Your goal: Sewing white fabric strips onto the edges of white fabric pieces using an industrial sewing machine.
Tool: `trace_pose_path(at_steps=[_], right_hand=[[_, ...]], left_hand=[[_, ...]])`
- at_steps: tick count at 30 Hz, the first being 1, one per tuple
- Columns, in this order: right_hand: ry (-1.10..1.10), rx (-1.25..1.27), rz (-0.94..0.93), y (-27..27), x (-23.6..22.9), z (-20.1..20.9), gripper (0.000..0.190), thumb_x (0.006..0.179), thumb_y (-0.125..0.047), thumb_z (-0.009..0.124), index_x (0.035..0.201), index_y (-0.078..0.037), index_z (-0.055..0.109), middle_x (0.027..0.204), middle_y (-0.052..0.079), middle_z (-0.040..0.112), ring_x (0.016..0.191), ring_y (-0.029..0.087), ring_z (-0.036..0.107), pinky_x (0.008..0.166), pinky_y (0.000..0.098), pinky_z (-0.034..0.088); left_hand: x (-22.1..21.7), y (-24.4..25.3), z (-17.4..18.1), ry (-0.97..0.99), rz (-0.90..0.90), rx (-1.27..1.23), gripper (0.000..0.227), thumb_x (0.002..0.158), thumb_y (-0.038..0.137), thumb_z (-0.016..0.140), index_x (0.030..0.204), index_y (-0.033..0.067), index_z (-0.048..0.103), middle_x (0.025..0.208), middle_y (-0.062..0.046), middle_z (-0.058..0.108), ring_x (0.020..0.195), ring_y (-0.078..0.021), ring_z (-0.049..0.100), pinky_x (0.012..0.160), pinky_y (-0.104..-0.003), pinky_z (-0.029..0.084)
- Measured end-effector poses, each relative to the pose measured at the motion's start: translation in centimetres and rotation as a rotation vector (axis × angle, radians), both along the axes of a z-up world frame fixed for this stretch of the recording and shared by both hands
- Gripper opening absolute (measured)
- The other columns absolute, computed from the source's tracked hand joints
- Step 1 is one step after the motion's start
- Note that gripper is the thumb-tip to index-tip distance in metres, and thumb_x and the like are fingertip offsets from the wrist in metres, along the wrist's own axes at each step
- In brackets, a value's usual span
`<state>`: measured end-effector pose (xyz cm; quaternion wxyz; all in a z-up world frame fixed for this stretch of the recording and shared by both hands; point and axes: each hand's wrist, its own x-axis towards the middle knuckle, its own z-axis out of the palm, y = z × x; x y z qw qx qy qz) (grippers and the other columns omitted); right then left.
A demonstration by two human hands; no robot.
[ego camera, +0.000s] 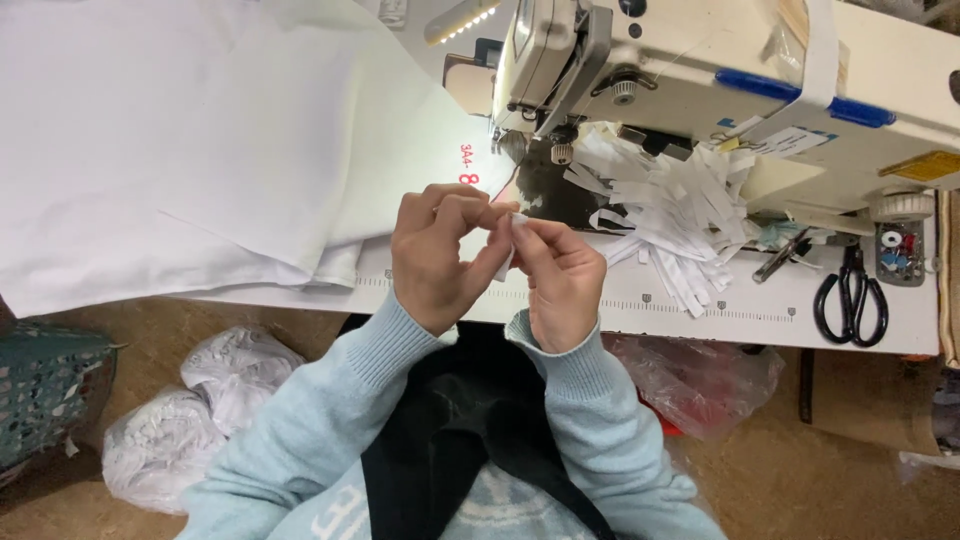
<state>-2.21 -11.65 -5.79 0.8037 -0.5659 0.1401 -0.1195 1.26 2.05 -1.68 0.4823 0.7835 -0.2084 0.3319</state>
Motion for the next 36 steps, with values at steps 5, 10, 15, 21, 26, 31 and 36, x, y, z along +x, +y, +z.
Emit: trace_pose_path(at_steps=[5, 10, 15, 21, 26, 31, 36], right_hand=[[0.057, -0.491, 0.165, -4.5, 4.5, -3.1, 0.014, 0.089, -0.011, 0.083, 0.099, -0.003, 0.079, 0.070, 0.009, 0.072, 0.063, 0.011, 0.065, 0.060, 0.0274, 0.057], [-0.435, -1.874, -0.079, -7.2, 9.1, -6.5, 0.007, 0.095, -0.030, 0.079, 0.100, -0.029, 0.074, 0.070, -0.004, 0.057, 0.060, 0.012, 0.065, 0.053, 0.0276, 0.059], [-0.825, -1.970, -0.062, -6.3, 11.0, -7.2, 0.013, 0.104, -0.034, 0.061, 0.103, -0.027, 0.071, 0.093, -0.008, 0.067, 0.066, 0.013, 0.067, 0.059, 0.0292, 0.059], [-0.952, -2.051, -0.011, -4.6, 10.1, -4.2, 0.022, 0.108, -0.029, 0.054, 0.098, -0.022, 0.072, 0.093, -0.004, 0.064, 0.081, 0.013, 0.067, 0.058, 0.0234, 0.053], [-0.976, -2.072, -0.079, -4.4, 10.5, -4.6, 0.023, 0.108, -0.022, 0.054, 0.091, -0.020, 0.070, 0.088, -0.002, 0.061, 0.078, 0.015, 0.065, 0.062, 0.0231, 0.053], [-1.015, -2.049, 0.005, -4.9, 10.8, -5.2, 0.020, 0.105, -0.027, 0.055, 0.098, -0.015, 0.071, 0.095, 0.003, 0.063, 0.088, 0.017, 0.067, 0.071, 0.0269, 0.055], [-1.011, -1.999, 0.066, -5.2, 10.0, -5.0, 0.020, 0.104, -0.024, 0.057, 0.107, -0.012, 0.073, 0.101, 0.005, 0.065, 0.093, 0.020, 0.068, 0.075, 0.0308, 0.055]], left_hand=[[4.8, -0.3, -8.5, 0.162, -0.003, 0.243, 0.020, 0.087, 0.000, 0.075, 0.095, 0.0127, 0.062, 0.090, -0.005, 0.068, 0.093, -0.0275, 0.067, 0.082, -0.040, 0.054], [7.2, -1.0, -13.9, -0.015, 0.027, 0.522, 0.013, 0.097, 0.018, 0.067, 0.089, 0.0130, 0.059, 0.095, -0.005, 0.062, 0.094, -0.0260, 0.065, 0.081, -0.035, 0.053], [7.7, -0.4, -15.8, -0.010, -0.018, 0.542, 0.011, 0.102, 0.024, 0.058, 0.095, 0.0161, 0.060, 0.100, -0.003, 0.060, 0.104, -0.0245, 0.064, 0.091, -0.034, 0.052], [7.9, -0.6, -18.4, 0.028, -0.050, 0.555, 0.015, 0.103, 0.028, 0.054, 0.105, 0.0149, 0.062, 0.112, -0.005, 0.062, 0.121, -0.0268, 0.061, 0.103, -0.037, 0.050], [7.9, -0.5, -17.9, 0.030, -0.069, 0.563, 0.017, 0.103, 0.027, 0.055, 0.108, 0.0137, 0.063, 0.112, -0.007, 0.063, 0.123, -0.0287, 0.061, 0.106, -0.039, 0.049], [8.0, -0.8, -18.6, 0.001, -0.038, 0.585, 0.020, 0.108, 0.028, 0.048, 0.114, 0.0153, 0.061, 0.108, -0.005, 0.062, 0.120, -0.0259, 0.062, 0.106, -0.038, 0.048], [8.0, -0.2, -17.8, -0.024, -0.023, 0.642, 0.024, 0.109, 0.032, 0.046, 0.118, 0.0146, 0.060, 0.119, -0.008, 0.061, 0.128, -0.0285, 0.056, 0.111, -0.043, 0.044]])
